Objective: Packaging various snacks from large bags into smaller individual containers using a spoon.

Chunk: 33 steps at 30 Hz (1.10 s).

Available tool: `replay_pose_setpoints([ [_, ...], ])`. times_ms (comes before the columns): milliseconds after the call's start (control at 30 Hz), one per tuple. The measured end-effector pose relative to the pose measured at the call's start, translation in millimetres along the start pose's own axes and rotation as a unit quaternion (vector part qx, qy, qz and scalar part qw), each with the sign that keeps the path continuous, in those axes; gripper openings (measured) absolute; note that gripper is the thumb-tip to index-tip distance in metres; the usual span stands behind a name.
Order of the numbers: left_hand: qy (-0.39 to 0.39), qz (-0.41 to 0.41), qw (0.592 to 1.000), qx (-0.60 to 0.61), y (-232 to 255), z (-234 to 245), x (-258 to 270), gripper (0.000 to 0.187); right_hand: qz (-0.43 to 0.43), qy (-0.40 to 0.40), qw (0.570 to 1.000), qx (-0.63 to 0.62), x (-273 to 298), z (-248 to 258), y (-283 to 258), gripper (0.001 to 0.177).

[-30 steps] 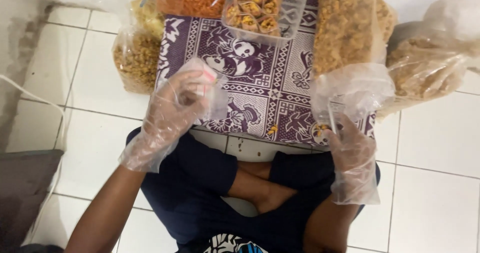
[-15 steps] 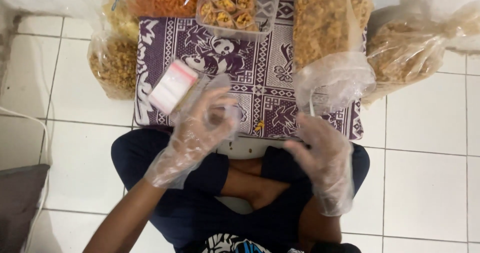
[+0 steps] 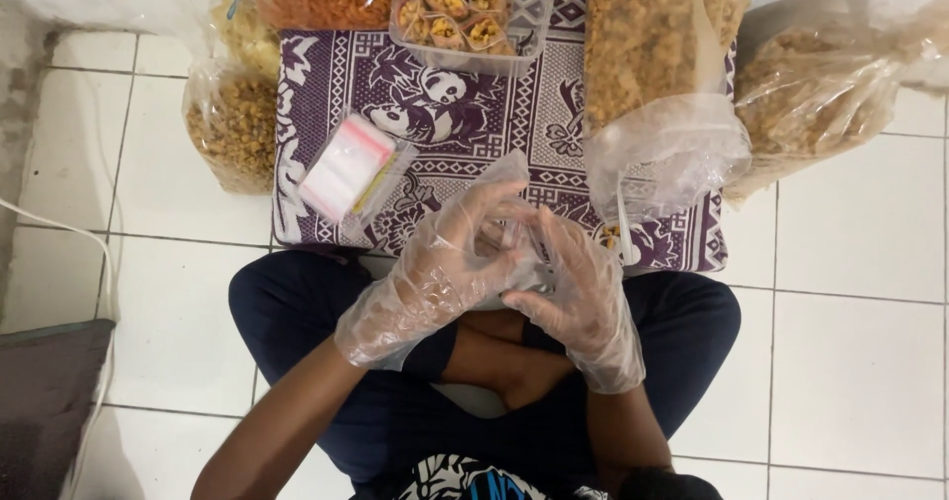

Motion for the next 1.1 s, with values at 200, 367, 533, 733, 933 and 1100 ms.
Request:
replay_pose_setpoints([
  [200,-0.022,-0.011,0.998,0.062,-3.0,4.4,2.5,0.075,0.021,0.003,0.998,-0.056,4.0,4.3,10.3,0.086],
  [367,-0.047,0.003,0.978,0.204,-29.0,-6.2,9.7,0.094,-0.031,0.012,0.992,-0.122,4.9,6.0,11.4,0.086],
  [533,-0.029,0.007,0.976,0.216,-36.1,-12.1,14.8,0.093,-0.04,0.022,0.99,-0.134,1.0,-2.9,9.3,0.076],
  [733,0.012,-0.027,0.985,0.172,-46.1,-18.4,14.8,0.089,-0.013,0.014,0.997,-0.073,-5.0,-4.4,0.4,0.07],
  [933,0.08,-0.04,0.993,0.074,-42.9,-30.9,18.9,0.092,0.014,0.0,0.997,0.08,-2.1,-11.5,-3.7,0.069],
  [1100,0.124,-0.025,0.99,0.065,-49.4,-39.7,21.0,0.091,-0.002,0.0,0.994,0.11,-2.8,-13.3,-4.7,0.072],
])
Point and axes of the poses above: each hand's wrist, its own x-axis away from the middle knuckle, its own z-axis out of the back of the hand, y = z × x, the point moved 1 cm from there along -x, towards the middle knuckle, and after that the axes turned 14 degrees about -x, right-handed, at the moved point
